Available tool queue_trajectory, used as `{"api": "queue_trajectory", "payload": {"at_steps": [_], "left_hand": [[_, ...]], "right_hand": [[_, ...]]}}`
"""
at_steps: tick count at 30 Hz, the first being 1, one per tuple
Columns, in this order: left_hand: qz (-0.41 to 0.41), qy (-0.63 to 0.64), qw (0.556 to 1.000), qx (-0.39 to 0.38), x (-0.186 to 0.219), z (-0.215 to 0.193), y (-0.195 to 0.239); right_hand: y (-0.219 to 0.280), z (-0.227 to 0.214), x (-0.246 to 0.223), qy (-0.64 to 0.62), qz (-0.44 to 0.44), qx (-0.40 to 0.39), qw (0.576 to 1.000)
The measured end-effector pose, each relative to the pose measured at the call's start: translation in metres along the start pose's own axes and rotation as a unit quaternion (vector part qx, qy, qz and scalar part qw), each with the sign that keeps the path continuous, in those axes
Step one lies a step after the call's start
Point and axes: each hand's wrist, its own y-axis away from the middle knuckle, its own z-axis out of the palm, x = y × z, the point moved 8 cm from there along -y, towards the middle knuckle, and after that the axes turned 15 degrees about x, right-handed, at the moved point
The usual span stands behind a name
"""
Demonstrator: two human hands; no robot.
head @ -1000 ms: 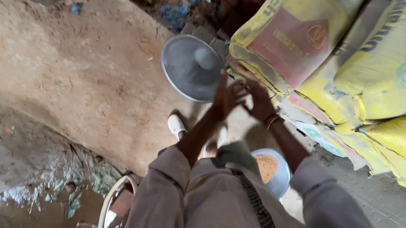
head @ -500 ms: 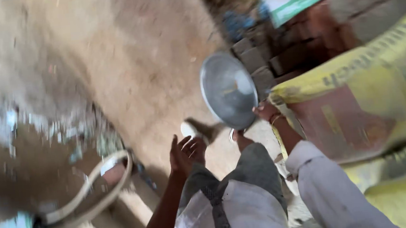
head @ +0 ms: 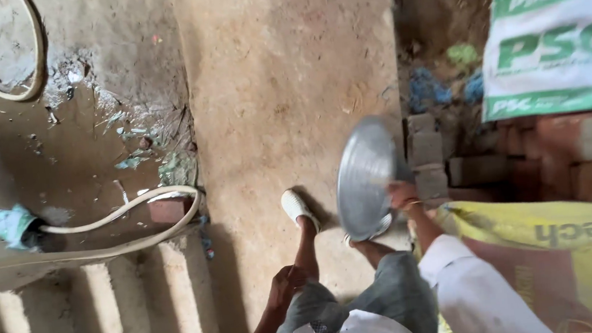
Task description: The person uses a long-handled hoe to dig sand from a sandy floor and fill a large metal basin. They lift and carry the filled basin across the site and up steps, then return and continue scooping sand into the basin.
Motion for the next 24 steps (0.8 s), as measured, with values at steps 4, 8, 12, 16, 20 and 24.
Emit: {"api": "queue_trajectory", "payload": {"at_steps": [4, 8, 12, 16, 20, 24], "left_hand": [[0.048, -0.054, 0.997, 0.029, 0.018, -0.002, -0.036], [0.152, -0.139, 0.971, 0.119, 0.075, -0.027, -0.105], [0.301, -0.288, 0.889, 0.191, 0.140, -0.056, -0.207], [0.322, -0.408, 0.826, 0.217, 0.224, -0.095, -0.263], [0.331, -0.313, 0.810, 0.370, 0.322, -0.190, -0.266], [0.317, -0.229, 0.815, 0.429, 0.441, -0.286, -0.196]], "right_hand": [[0.032, -0.038, -0.192, 0.276, -0.199, 0.097, 0.935], [0.079, -0.130, -0.372, -0.133, 0.067, 0.141, 0.979], [0.133, -0.177, -0.511, -0.296, 0.016, 0.092, 0.950], [0.143, -0.197, -0.570, -0.302, -0.018, 0.084, 0.950], [0.121, -0.209, -0.555, -0.384, -0.156, 0.078, 0.907], [0.128, -0.235, -0.631, -0.533, -0.120, 0.031, 0.837]]}}
